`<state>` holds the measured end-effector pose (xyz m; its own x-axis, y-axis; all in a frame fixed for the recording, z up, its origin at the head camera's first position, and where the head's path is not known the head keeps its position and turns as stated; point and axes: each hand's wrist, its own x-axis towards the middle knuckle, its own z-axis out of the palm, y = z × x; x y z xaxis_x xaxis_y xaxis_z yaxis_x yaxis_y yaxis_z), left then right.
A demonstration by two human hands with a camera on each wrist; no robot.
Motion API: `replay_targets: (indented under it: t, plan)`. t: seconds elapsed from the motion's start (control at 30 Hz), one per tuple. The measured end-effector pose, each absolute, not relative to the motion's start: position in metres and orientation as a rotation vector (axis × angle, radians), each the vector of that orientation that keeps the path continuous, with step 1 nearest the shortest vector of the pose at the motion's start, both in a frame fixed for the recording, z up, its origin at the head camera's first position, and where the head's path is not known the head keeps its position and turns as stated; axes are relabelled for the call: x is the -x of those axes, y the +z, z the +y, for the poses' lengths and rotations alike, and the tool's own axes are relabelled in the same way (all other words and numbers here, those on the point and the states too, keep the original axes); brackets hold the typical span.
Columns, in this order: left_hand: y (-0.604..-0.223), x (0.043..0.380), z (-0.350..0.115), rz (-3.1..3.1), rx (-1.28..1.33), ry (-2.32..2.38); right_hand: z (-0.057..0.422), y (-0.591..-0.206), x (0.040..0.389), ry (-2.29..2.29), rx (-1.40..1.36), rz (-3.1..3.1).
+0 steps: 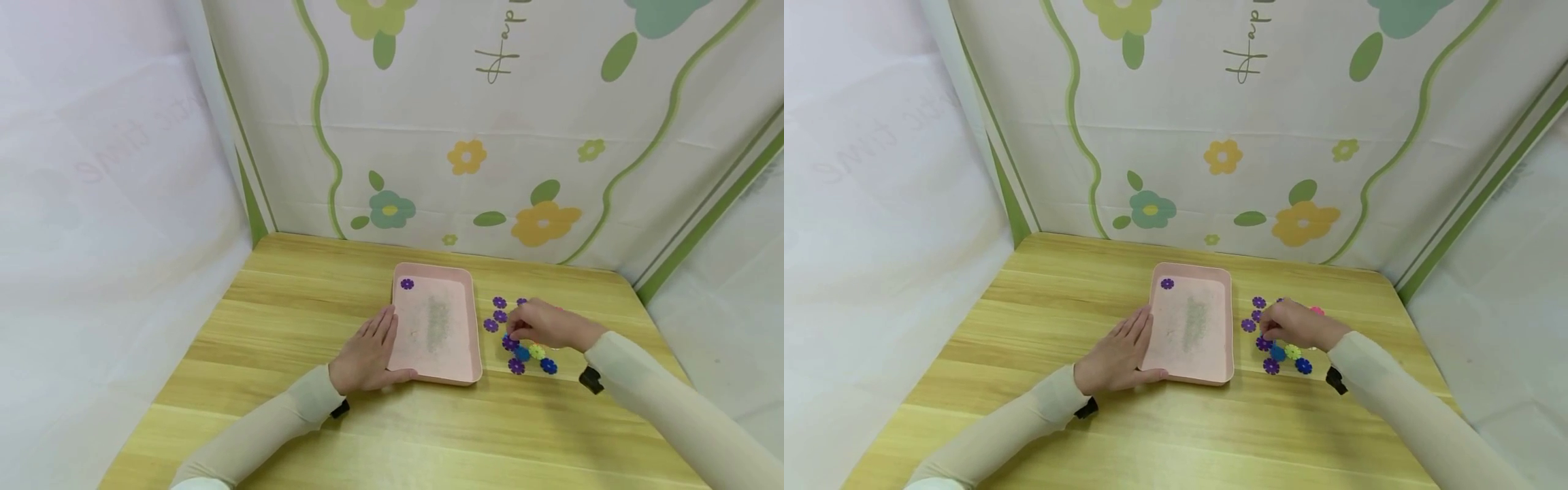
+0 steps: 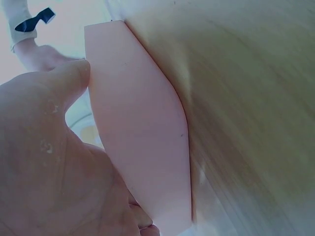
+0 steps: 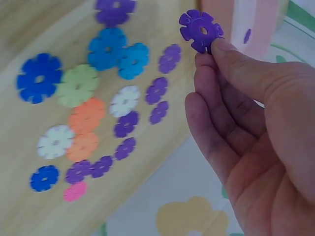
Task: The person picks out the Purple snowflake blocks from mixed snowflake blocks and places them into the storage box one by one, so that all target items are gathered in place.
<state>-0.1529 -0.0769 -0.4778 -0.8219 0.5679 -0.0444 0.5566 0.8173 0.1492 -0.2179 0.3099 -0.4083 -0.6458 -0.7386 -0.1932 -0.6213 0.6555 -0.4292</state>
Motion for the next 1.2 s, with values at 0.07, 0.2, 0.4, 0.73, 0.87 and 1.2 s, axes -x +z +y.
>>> replay_targets:
  t: [0.07, 0.2, 0.4, 0.73, 0.87, 1.2]
  plan:
    - [-0.479, 0.153, -0.077, 2.915, -0.907, 0.188, 0.301, -0.404, 0.223, -0.460, 1.073, 2.523]
    - [-0.479, 0.153, -0.079, 2.911, -0.912, 0.182, 0.283, -0.401, 0.235, -0.452, 1.073, 2.526]
    - [-0.479, 0.151, -0.081, 2.915, -0.911, 0.180, 0.252, -0.405, 0.252, -0.448, 1.056, 2.529]
    - [-0.483, 0.148, -0.080, 2.900, -0.880, 0.173, 0.203, -0.422, 0.278, -0.484, 0.988, 2.538]
    - [-0.482, 0.149, -0.078, 2.908, -0.892, 0.179, 0.186, -0.427, 0.289, -0.512, 0.960, 2.540]
    - [-0.477, 0.150, -0.078, 2.911, -0.900, 0.183, 0.150, -0.443, 0.307, -0.657, 0.904, 2.586]
